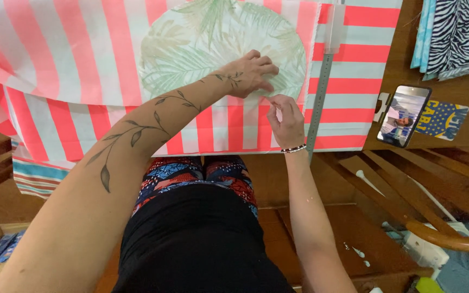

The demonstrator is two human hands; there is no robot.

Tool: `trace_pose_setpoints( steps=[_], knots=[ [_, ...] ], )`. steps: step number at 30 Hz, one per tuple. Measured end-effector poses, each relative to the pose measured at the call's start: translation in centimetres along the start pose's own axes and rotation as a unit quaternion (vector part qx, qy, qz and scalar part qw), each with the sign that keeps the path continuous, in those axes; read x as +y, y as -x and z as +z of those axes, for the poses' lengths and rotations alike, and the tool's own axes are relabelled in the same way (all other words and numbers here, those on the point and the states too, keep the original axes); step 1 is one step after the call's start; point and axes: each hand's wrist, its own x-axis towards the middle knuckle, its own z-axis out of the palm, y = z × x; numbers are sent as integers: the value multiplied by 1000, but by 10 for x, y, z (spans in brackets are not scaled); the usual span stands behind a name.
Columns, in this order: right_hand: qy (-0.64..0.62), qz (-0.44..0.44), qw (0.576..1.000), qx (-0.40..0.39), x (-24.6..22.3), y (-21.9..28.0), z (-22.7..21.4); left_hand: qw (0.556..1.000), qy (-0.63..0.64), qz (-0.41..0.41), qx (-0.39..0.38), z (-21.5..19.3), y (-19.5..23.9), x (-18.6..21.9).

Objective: The person places a leaf-shaped pattern on a red and white striped fabric, traces its outline with a pencil, and then pins the pattern to the fabric. The person then folds the fabric and continues pinning along the fold.

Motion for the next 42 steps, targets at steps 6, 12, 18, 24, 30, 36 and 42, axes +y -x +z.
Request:
trace_pose_setpoints(
  steps=[6,12,18,24,30,36,42],
  knots=[
    [-7,-11,1000,-14,-7,-5,9,995,8,-8,98,16,6,-4],
    [-15,-10,1000,-17,-12,-8,16,982,-69,-104,143,49,12,-9],
    [-10,-28,999,-21,-23,-19,18,974,98,-45,197,48,26,-12],
    [-17,-28,999,13,-17,-15,36,967,174,-52,177,50,44,-12],
    [-18,-27,999,13,-20,-15,43,961,175,-44,210,60,48,-9],
    [-15,-7,999,30,-33,-18,40,963,172,-47,202,48,60,-4],
    [-14,-18,999,41,-38,-17,48,966,165,-50,195,62,57,-7]
  ],
)
